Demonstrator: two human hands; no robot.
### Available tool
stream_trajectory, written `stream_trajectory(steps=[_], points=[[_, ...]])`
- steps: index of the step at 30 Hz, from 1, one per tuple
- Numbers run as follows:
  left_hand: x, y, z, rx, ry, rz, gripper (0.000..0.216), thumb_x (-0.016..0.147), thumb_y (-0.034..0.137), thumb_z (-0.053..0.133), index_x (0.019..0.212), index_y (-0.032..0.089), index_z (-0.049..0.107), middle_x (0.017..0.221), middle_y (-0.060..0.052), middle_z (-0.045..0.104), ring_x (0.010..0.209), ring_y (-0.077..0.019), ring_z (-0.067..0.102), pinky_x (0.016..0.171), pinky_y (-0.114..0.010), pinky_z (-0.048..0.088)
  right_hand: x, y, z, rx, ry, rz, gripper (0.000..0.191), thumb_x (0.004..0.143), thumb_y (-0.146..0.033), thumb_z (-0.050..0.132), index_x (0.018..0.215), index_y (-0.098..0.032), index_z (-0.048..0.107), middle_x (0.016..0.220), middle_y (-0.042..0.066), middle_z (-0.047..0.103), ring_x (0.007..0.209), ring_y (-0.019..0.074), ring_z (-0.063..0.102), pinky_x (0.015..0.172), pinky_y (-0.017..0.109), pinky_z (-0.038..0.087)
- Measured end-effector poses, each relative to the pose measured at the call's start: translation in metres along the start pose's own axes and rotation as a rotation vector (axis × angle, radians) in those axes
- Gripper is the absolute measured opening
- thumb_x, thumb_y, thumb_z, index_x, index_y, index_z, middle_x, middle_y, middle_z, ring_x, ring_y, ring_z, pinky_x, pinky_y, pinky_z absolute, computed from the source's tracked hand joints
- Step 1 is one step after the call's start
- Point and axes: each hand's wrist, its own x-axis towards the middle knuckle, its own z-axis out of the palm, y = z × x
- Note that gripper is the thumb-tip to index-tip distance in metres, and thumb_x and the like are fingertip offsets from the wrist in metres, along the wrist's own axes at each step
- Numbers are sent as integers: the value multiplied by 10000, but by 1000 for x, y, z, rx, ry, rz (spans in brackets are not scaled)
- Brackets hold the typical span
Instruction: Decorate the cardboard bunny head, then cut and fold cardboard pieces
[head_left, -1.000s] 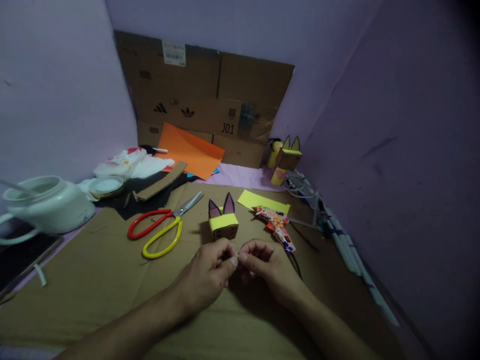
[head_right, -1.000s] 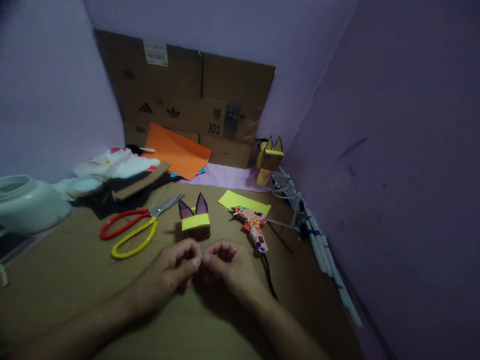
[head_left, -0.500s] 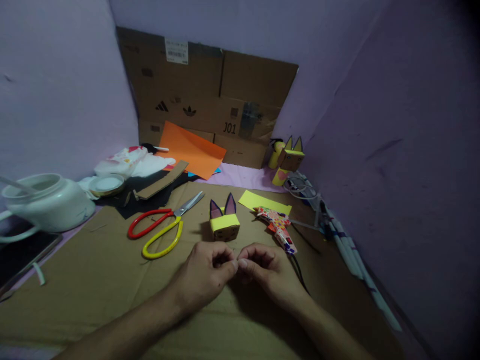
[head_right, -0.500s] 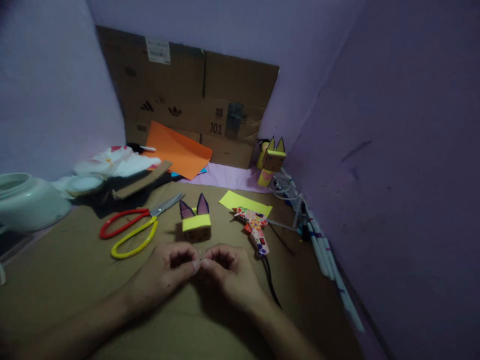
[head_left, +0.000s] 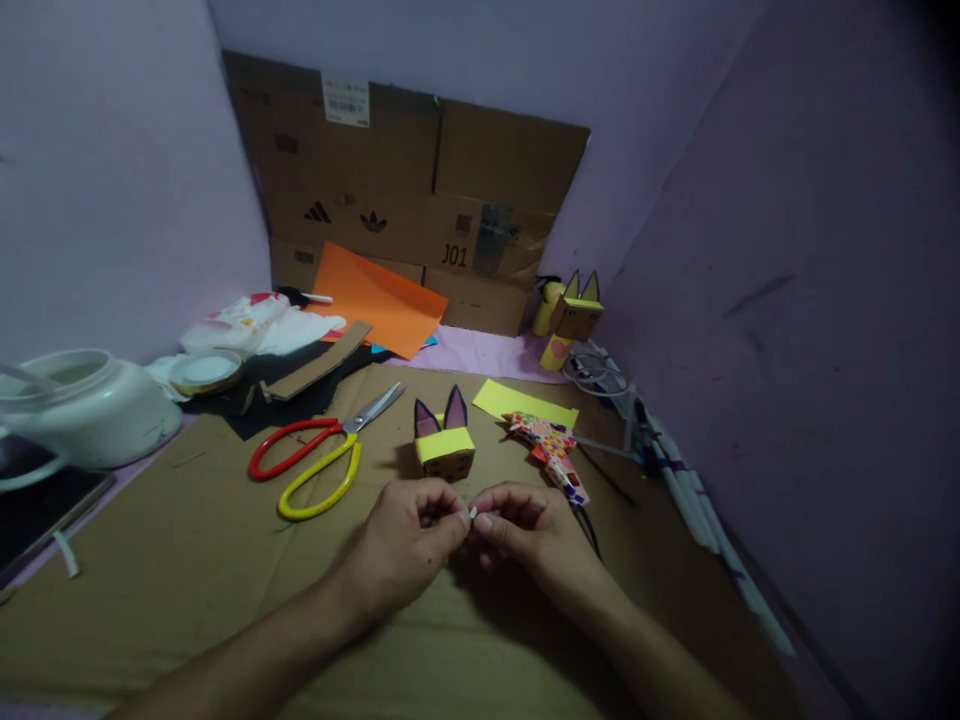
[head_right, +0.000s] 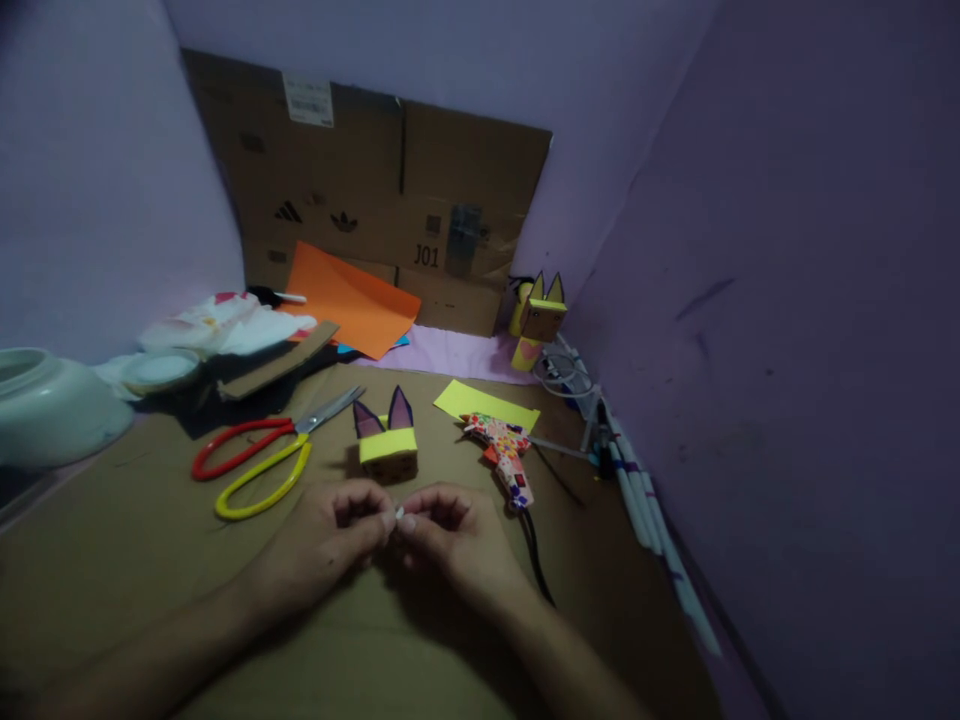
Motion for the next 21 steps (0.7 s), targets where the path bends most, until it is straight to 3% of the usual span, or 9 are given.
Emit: stream_trajectory(steps=[12, 21], points=[[-1, 2, 5, -81, -4, -34, 172, 677, 340, 521, 643, 174, 550, 477, 57, 483, 398, -69, 381, 374, -188, 282, -1, -1, 0, 51, 31, 27, 404, 470, -410, 858, 642, -135, 616, 517, -16, 586, 406, 63, 514, 410, 180, 437], [-2, 2, 5, -16, -28, -13, 182, 726, 349, 491, 669, 181, 533, 489, 65, 463, 404, -75, 375, 381, -198, 287, -2, -1, 0, 30, 22, 9, 385, 484, -422, 845, 629, -146, 619, 517, -16, 577, 403, 56, 490, 405, 179, 409]])
